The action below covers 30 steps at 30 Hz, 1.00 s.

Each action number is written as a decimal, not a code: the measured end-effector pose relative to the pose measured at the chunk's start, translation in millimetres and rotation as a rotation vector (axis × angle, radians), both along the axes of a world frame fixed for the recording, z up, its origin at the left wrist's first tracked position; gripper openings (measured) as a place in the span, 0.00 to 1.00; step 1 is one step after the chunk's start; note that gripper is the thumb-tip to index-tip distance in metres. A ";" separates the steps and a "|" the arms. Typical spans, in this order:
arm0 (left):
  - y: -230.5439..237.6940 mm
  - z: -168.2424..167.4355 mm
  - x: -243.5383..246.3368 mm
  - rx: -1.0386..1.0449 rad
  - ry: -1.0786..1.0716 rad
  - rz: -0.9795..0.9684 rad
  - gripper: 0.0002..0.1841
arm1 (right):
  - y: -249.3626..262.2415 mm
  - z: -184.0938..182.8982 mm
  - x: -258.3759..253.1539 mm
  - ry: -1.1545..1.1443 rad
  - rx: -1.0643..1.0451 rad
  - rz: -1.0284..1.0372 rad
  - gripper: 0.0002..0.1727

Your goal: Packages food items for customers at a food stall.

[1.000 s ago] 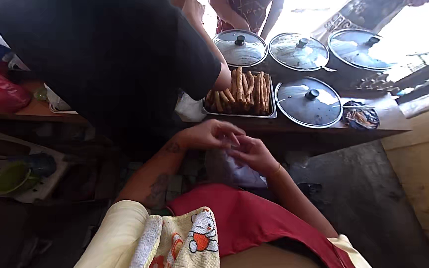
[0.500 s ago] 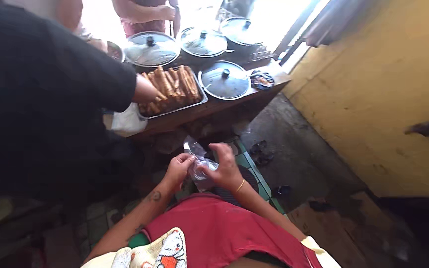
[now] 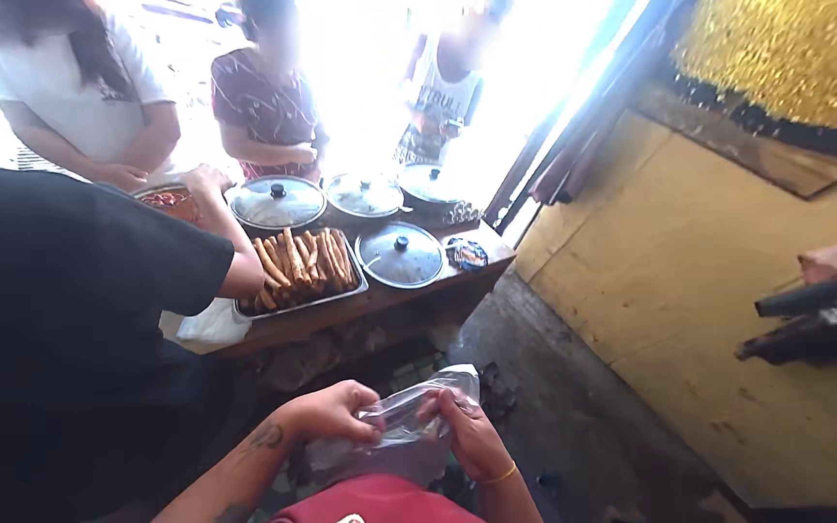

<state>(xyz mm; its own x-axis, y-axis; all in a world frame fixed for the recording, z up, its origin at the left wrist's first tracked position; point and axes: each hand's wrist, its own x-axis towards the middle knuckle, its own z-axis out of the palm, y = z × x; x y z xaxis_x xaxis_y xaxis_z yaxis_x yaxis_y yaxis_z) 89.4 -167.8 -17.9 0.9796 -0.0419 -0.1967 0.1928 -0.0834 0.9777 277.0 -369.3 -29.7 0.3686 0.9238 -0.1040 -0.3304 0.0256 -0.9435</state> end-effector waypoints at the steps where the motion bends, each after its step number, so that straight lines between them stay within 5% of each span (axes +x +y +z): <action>1: 4.5 -0.5 -2.3 -0.055 0.020 0.093 0.04 | -1.2 -2.3 12.4 0.026 0.000 -0.060 0.20; 9: -34.1 -11.8 52.9 -0.568 0.021 0.991 0.05 | -0.8 -33.1 102.3 0.052 -0.078 -0.143 0.20; 11: -51.0 -18.5 73.4 -0.597 0.026 1.168 0.04 | 9.2 -48.0 118.2 -0.179 -0.230 -0.295 0.15; 12: -59.3 -21.4 82.3 -0.582 0.031 1.252 0.02 | 12.8 -54.1 124.1 -0.419 -0.298 -0.344 0.23; 13: -66.8 -24.2 89.6 -0.548 0.039 1.314 0.02 | 15.7 -59.0 127.8 -0.674 -0.302 -0.364 0.29; 15: -80.5 -27.2 100.1 -0.433 0.029 1.326 0.05 | 25.3 -53.2 122.2 -0.937 -0.108 -0.311 0.23; 19: -106.9 -27.1 102.5 -0.367 0.063 1.138 0.10 | 46.7 -28.5 84.1 -0.392 0.002 0.441 0.13; 23: -116.1 -22.9 67.8 -0.721 -0.192 1.236 0.23 | 68.3 -43.1 70.3 -0.110 -0.055 0.484 0.10; 25: -122.0 -17.8 34.8 -0.870 -0.363 1.268 0.30 | 81.6 -58.9 63.8 -0.264 -0.066 0.499 0.10; 27: -133.8 -9.8 12.6 -0.755 -0.387 1.380 0.25 | 91.2 -65.2 45.1 -0.747 -0.019 0.574 0.17; 29: -146.0 -4.4 -4.6 -0.243 -0.186 1.449 0.11 | 93.6 -57.2 12.2 -1.009 0.207 0.655 0.40; 30: -151.4 -4.7 -15.2 0.047 -0.085 1.386 0.10 | 94.7 -53.4 -7.1 -1.017 0.397 0.667 0.43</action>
<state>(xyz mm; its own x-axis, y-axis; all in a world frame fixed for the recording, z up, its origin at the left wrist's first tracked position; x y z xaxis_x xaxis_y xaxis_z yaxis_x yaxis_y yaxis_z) 74.2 -319.2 -22.6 0.2255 0.9681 -0.1092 0.0852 0.0920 0.9921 270.0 -274.7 -83.1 -0.4255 0.8622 0.2748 0.4744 0.4711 -0.7436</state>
